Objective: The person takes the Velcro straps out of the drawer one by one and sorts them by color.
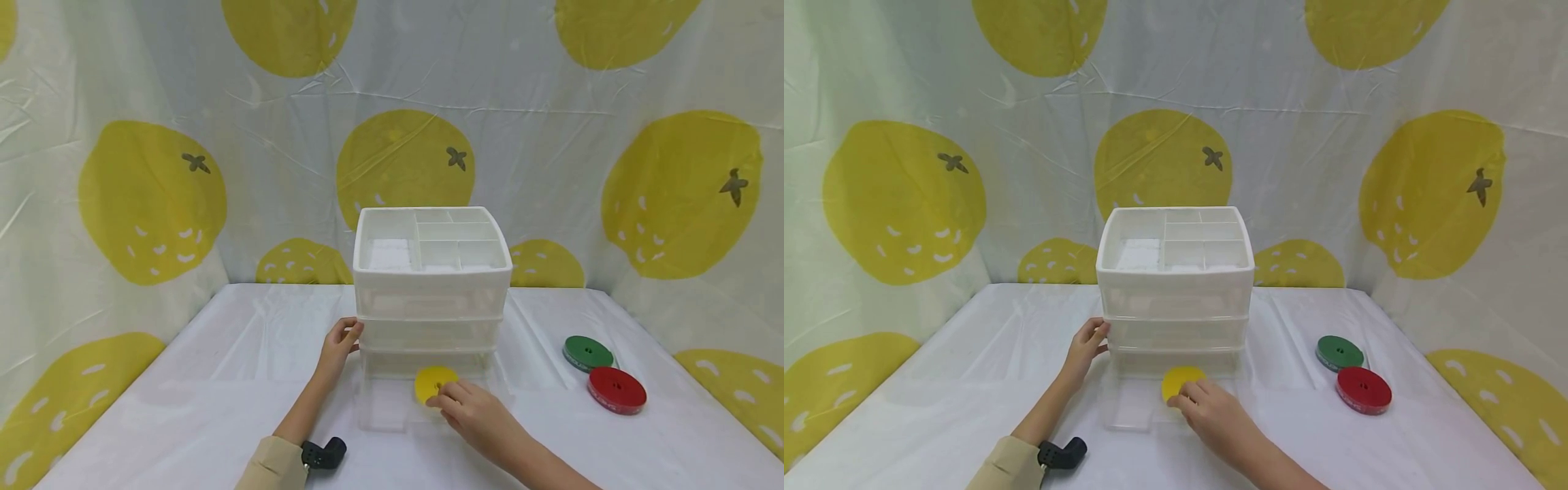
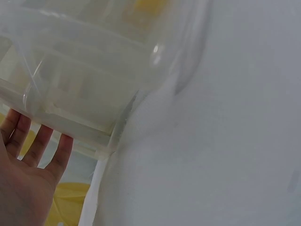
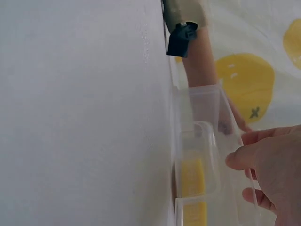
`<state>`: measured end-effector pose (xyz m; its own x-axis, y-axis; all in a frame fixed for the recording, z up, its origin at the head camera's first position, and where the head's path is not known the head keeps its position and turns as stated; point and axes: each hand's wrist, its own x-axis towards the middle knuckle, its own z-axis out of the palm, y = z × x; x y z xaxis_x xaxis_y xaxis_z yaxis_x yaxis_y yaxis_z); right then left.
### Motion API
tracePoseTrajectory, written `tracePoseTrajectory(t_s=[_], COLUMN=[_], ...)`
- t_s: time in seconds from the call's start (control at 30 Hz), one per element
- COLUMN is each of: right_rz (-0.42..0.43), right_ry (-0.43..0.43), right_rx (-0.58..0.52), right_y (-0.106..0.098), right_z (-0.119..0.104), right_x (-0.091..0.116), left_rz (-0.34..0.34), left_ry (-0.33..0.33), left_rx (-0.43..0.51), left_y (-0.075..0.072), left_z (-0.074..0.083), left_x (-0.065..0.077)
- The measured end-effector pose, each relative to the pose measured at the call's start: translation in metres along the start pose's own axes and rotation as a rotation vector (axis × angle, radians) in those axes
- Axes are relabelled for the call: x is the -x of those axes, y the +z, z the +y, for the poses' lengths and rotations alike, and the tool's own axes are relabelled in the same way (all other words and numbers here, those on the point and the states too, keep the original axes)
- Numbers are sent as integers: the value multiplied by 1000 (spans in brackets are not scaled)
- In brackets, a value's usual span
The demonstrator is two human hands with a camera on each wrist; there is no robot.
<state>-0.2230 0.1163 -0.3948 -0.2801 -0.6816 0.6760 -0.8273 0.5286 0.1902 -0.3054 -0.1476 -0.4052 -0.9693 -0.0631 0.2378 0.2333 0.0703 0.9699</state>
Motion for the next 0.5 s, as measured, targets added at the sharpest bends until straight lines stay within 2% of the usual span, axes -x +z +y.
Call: tracePoseTrajectory(t_s=[0.1,0.5], right_rz=[-30,-88], right_ry=[21,19], right_rx=[-9,-91], right_y=[-3,-15], right_z=[-3,-14], right_x=[2,5], left_rz=[5,3], left_ry=[-3,-6], left_rx=[-1,-11], left_y=[1,1], left_z=[0,3], left_x=[0,2])
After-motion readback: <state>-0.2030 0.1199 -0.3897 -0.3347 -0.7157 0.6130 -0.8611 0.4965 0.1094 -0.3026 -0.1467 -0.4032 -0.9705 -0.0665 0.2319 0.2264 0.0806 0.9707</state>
